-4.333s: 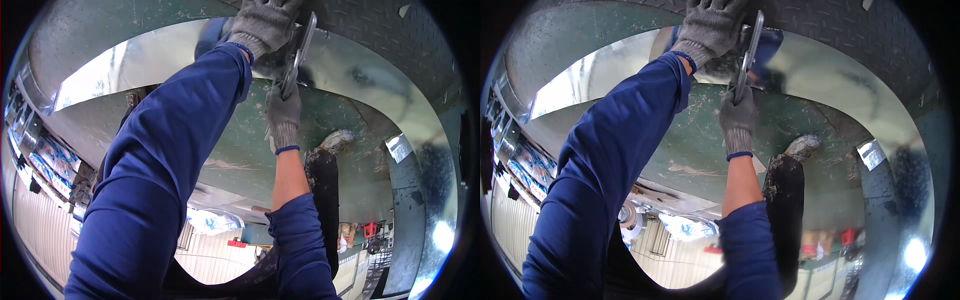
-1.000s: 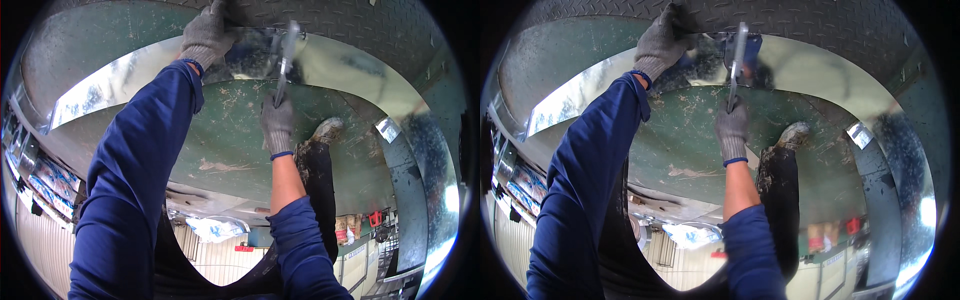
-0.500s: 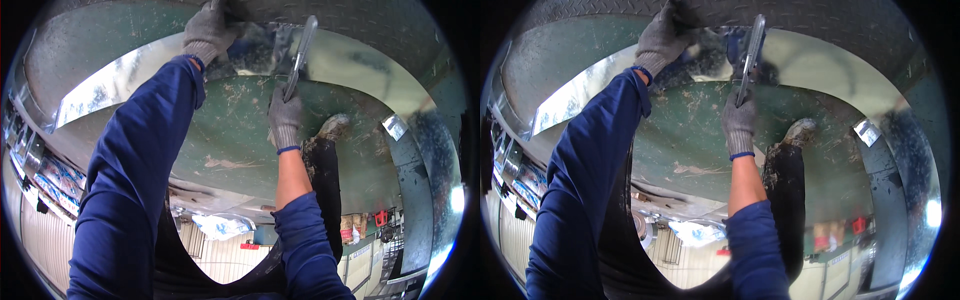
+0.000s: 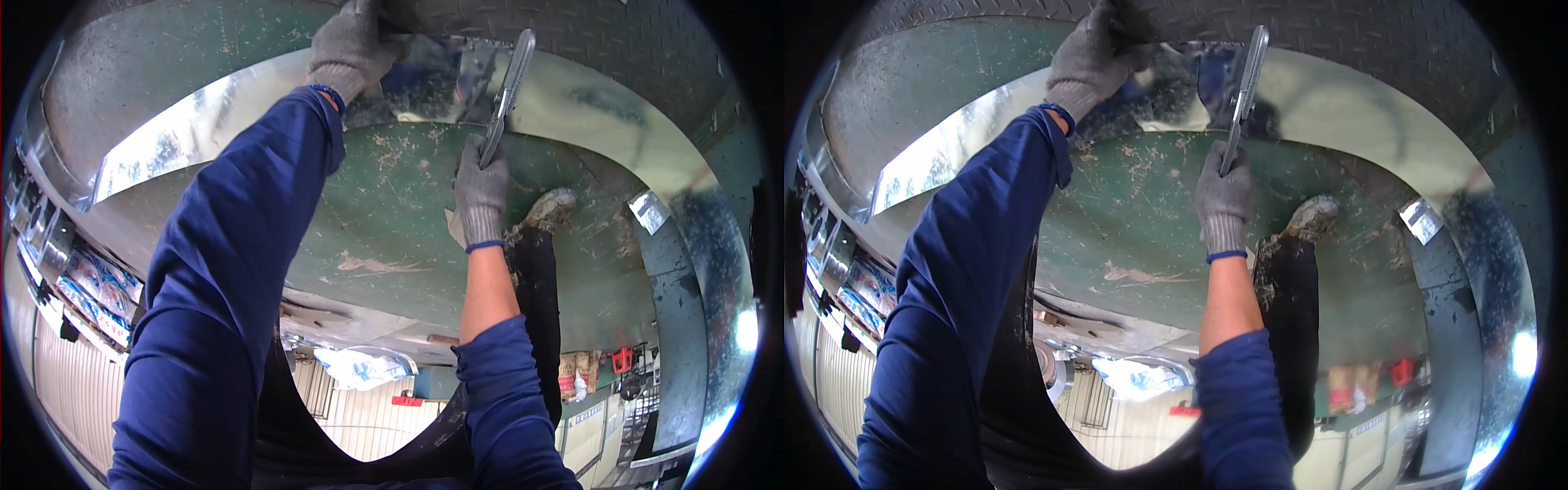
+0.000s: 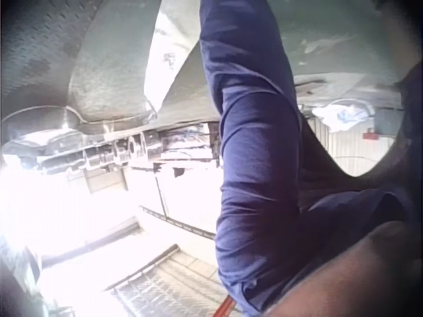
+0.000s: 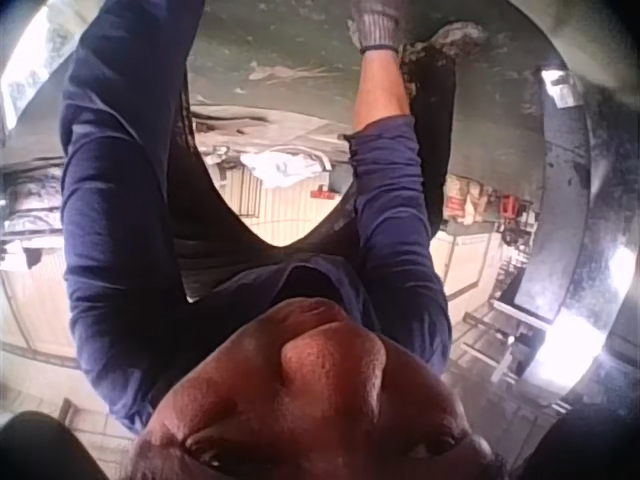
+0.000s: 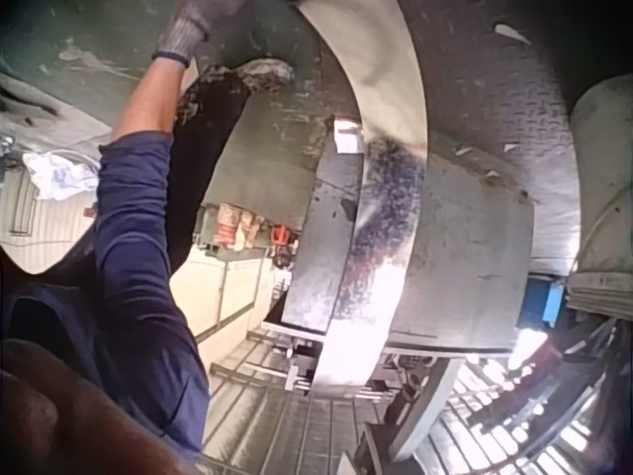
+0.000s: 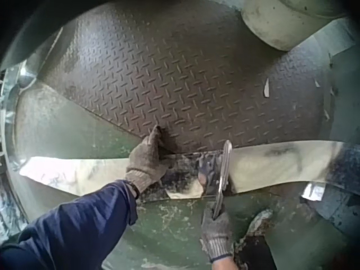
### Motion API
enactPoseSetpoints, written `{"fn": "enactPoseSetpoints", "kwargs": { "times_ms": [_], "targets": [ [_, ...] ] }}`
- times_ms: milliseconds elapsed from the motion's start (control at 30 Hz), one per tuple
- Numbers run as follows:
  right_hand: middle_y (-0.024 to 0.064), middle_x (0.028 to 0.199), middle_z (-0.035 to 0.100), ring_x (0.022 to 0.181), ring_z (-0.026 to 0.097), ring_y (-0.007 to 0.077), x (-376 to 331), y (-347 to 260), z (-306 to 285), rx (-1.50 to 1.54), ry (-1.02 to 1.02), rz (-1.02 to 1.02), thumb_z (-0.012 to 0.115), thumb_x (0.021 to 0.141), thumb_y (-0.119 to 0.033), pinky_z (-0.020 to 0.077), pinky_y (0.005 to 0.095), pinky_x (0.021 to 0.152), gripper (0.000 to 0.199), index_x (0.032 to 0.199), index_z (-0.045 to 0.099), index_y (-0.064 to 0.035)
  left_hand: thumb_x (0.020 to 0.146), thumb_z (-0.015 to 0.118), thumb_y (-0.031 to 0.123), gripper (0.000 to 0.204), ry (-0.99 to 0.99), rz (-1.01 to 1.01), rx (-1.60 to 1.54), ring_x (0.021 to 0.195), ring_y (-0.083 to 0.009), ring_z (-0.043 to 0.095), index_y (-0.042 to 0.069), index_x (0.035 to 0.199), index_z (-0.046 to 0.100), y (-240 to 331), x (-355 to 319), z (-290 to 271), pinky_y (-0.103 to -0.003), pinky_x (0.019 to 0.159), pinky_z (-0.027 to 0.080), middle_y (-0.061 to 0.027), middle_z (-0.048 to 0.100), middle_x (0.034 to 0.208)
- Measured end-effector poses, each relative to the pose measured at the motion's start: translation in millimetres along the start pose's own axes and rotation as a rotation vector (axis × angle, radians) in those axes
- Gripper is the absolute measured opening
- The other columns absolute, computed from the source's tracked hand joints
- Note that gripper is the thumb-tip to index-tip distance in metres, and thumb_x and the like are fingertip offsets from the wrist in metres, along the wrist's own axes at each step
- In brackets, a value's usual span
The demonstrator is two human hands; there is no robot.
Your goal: The operator uses a tape measure to check a long metal profile, interacts with a machine control panel, and cuts a sheet metal strip with handheld metal shears.
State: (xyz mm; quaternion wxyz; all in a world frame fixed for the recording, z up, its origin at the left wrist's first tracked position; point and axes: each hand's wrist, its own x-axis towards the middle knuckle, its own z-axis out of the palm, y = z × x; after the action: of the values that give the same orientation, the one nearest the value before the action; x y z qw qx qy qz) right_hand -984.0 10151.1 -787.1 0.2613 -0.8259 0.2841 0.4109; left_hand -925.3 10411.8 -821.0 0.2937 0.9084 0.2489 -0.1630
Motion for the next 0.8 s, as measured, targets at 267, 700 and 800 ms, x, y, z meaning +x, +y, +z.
{"fn": "enactPoseSetpoints", "kwargs": {
  "times_ms": [267, 700, 800],
  "targets": [
    [0.0223, 0.100, 0.072, 0.097, 0.070, 0.0429, -1.6, -22.8, -9.2, -0.077, -0.058, -0.017, 0.057, 0.102, -0.038, 0.0532, 0.0501, 0.084, 0.034, 0.115, 0.064, -0.0077, 0.070, 0.087, 0.025, 0.097, 0.038, 0.007, -0.016, 0.102, -0.0390, 0.067, 0.005, 0.153, 0.042, -1.0, 3.9, -1.2, -0.045, 0.088, 0.055, -0.0179, 0.068, 0.112],
    [0.0238, 0.100, 0.070, 0.096, 0.069, 0.0437, 13.4, -5.7, 5.1, -0.148, 0.003, -0.149, 0.057, 0.102, -0.036, 0.0525, 0.0488, 0.083, 0.034, 0.116, 0.062, -0.0056, 0.072, 0.085, 0.027, 0.096, 0.081, 0.100, -0.007, 0.106, -0.0415, 0.067, 0.004, 0.154, 0.040, -7.6, -2.2, 0.5, -0.046, 0.089, 0.055, -0.0209, 0.067, 0.118],
    [0.0225, 0.100, 0.071, 0.094, 0.070, 0.0414, -5.9, -11.0, -4.6, 0.034, 0.036, -0.107, 0.057, 0.102, -0.037, 0.0528, 0.0477, 0.083, 0.035, 0.115, 0.062, -0.0048, 0.073, 0.085, 0.027, 0.096, 0.079, 0.124, 0.013, 0.105, -0.0416, 0.067, 0.004, 0.154, 0.039, -9.7, 1.1, 1.8, -0.047, 0.089, 0.055, -0.0207, 0.067, 0.117]
  ]
}}
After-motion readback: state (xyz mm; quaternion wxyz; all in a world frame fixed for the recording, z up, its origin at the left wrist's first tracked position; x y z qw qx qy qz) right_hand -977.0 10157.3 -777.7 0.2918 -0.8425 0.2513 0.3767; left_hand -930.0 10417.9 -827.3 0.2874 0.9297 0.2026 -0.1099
